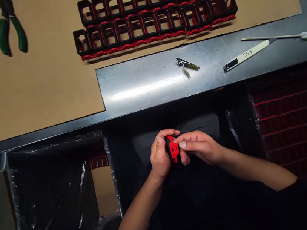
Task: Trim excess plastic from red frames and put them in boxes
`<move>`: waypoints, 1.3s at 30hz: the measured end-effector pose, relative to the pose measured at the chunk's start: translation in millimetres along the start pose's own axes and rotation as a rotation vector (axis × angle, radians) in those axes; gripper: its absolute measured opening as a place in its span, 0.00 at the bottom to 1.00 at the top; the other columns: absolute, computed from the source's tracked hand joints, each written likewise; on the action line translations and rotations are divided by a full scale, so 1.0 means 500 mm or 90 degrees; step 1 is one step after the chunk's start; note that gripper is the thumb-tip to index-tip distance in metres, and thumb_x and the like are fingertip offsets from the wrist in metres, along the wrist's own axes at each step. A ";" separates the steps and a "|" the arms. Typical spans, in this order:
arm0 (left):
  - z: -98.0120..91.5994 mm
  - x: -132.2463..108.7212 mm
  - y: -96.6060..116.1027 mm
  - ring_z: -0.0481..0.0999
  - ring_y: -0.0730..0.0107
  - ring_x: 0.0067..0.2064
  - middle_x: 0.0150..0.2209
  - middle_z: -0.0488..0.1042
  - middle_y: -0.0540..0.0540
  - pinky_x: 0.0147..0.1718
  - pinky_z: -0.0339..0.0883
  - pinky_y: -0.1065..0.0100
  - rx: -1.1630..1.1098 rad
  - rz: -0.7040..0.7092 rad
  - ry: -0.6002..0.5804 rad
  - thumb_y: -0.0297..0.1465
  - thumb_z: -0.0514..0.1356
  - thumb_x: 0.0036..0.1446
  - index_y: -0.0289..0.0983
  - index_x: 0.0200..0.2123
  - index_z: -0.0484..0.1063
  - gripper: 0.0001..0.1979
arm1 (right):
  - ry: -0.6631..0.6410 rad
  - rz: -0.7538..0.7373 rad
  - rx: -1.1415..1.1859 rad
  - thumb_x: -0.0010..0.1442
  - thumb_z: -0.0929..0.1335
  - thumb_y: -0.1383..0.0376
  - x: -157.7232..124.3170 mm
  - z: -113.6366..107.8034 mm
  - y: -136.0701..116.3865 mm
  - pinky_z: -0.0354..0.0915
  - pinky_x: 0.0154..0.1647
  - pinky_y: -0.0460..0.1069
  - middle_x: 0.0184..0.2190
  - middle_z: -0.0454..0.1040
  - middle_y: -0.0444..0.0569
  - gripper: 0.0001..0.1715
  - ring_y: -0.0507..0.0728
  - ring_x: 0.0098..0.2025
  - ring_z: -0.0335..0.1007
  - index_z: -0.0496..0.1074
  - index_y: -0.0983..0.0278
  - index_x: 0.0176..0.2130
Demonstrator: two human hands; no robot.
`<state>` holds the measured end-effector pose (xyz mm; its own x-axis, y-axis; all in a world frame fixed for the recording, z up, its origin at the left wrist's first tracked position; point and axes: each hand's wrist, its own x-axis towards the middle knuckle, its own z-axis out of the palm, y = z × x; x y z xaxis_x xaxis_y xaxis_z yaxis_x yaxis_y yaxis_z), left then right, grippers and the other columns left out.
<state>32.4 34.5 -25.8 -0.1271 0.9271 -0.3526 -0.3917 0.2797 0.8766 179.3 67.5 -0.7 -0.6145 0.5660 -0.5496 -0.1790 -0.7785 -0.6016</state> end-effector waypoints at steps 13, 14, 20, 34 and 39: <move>-0.060 -0.015 -0.006 0.77 0.65 0.34 0.40 0.78 0.42 0.27 0.71 0.67 0.014 -0.183 -0.004 0.54 0.58 0.59 0.35 0.47 0.73 0.29 | 0.098 0.019 -0.073 0.51 0.76 0.46 0.000 -0.003 0.010 0.65 0.21 0.42 0.21 0.79 0.47 0.26 0.49 0.19 0.72 0.80 0.68 0.30; -0.069 -0.020 -0.001 0.77 0.66 0.32 0.40 0.78 0.42 0.25 0.70 0.68 0.035 -0.208 -0.022 0.54 0.58 0.59 0.35 0.49 0.73 0.29 | 0.088 0.005 -0.084 0.52 0.76 0.46 -0.004 -0.006 0.012 0.67 0.22 0.43 0.22 0.80 0.48 0.26 0.49 0.21 0.73 0.81 0.67 0.32; -0.083 -0.061 0.054 0.77 0.62 0.42 0.45 0.76 0.41 0.39 0.72 0.64 0.150 -0.189 -0.192 0.50 0.61 0.59 0.37 0.62 0.65 0.33 | 0.025 -0.214 -0.320 0.64 0.71 0.56 -0.017 -0.014 0.026 0.73 0.33 0.46 0.31 0.83 0.48 0.14 0.52 0.30 0.79 0.83 0.63 0.36; -0.054 -0.073 0.043 0.69 0.51 0.63 0.65 0.66 0.39 0.62 0.64 0.48 0.276 -0.017 -0.106 0.38 0.69 0.54 0.45 0.64 0.59 0.37 | 0.014 -0.403 -0.522 0.64 0.69 0.68 -0.016 -0.025 0.020 0.69 0.32 0.46 0.30 0.79 0.47 0.14 0.52 0.29 0.73 0.79 0.63 0.49; -0.058 -0.077 0.039 0.69 0.53 0.64 0.68 0.63 0.39 0.63 0.64 0.47 0.336 0.094 -0.125 0.31 0.67 0.57 0.48 0.66 0.55 0.37 | 0.009 -0.260 -0.348 0.61 0.68 0.67 -0.023 -0.026 0.014 0.65 0.28 0.45 0.25 0.73 0.42 0.17 0.49 0.24 0.67 0.78 0.65 0.50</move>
<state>3.2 -3.0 -4.7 0.0455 0.9804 -0.1916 0.1315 0.1842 0.9741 195.2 59.1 -6.3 -0.5690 0.7919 -0.2218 0.0226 -0.2546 -0.9668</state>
